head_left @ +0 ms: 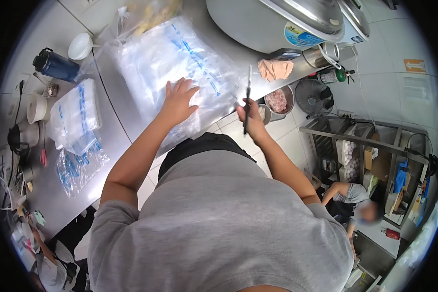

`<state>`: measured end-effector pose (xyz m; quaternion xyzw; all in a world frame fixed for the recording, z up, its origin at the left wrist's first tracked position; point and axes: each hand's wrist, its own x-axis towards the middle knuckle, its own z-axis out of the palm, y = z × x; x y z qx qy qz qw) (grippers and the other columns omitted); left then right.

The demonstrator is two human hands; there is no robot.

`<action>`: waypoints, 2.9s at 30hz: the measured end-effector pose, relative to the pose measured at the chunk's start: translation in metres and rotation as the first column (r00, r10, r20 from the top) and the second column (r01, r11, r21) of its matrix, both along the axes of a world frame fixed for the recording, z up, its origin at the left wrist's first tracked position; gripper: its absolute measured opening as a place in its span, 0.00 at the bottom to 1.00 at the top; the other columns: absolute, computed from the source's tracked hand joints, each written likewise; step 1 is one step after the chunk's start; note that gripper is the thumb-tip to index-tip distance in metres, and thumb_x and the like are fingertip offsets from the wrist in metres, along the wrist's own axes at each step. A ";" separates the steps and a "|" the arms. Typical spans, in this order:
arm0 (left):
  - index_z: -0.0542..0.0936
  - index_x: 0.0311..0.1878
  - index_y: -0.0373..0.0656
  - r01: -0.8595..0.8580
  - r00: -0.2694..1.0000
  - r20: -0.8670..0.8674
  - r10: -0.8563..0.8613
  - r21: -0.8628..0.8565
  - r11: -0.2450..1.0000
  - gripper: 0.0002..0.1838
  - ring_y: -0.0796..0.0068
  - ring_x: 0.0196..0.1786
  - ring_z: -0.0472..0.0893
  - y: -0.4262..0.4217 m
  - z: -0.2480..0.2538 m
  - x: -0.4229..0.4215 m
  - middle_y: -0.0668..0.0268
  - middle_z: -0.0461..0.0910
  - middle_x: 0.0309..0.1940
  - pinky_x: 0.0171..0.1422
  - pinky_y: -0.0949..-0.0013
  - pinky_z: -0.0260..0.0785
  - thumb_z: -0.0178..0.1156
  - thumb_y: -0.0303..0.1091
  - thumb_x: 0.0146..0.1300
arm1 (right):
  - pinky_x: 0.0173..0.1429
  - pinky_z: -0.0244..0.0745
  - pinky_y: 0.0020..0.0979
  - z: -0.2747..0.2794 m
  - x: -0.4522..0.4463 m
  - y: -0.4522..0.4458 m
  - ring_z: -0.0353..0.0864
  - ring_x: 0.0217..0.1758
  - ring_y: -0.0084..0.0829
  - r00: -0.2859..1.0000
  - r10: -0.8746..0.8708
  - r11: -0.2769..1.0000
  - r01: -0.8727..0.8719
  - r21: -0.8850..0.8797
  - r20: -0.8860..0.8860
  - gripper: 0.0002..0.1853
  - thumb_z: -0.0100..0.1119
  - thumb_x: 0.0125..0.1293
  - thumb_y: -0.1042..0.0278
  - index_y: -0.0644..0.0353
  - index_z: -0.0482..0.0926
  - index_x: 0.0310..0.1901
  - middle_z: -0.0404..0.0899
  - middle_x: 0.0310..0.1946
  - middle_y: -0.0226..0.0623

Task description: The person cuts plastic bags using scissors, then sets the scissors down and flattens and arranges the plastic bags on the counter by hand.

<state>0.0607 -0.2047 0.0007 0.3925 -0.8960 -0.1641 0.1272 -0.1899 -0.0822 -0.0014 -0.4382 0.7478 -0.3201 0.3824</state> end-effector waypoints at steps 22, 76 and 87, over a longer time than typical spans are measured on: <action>0.82 0.37 0.43 -0.014 0.978 -0.205 0.027 0.065 0.998 0.07 0.58 0.37 0.80 0.003 -0.017 -0.082 0.61 0.80 0.34 0.42 0.56 0.70 0.63 0.35 0.59 | 0.37 0.72 0.24 0.040 -0.052 0.018 0.77 0.32 0.23 0.716 0.239 0.841 -0.490 0.228 0.656 0.37 0.49 0.67 0.32 0.64 0.72 0.57 0.75 0.28 0.30; 0.67 0.65 0.45 -0.216 0.947 -0.248 0.202 -0.028 0.976 0.39 0.55 0.59 0.69 0.014 -0.001 -0.093 0.58 0.71 0.56 0.65 0.53 0.56 0.72 0.39 0.48 | 0.28 0.65 0.19 0.066 -0.066 -0.025 0.73 0.24 0.20 0.672 0.296 0.885 -0.460 0.069 0.679 0.39 0.53 0.63 0.29 0.63 0.72 0.56 0.73 0.25 0.27; 0.82 0.39 0.46 -0.188 0.960 -0.211 0.186 0.011 0.982 0.09 0.62 0.49 0.74 0.005 -0.023 -0.080 0.66 0.78 0.41 0.53 0.57 0.62 0.66 0.38 0.58 | 0.33 0.71 0.24 0.055 -0.079 -0.013 0.75 0.27 0.21 0.700 0.323 0.743 -0.604 0.287 0.636 0.36 0.52 0.66 0.32 0.62 0.71 0.56 0.73 0.26 0.28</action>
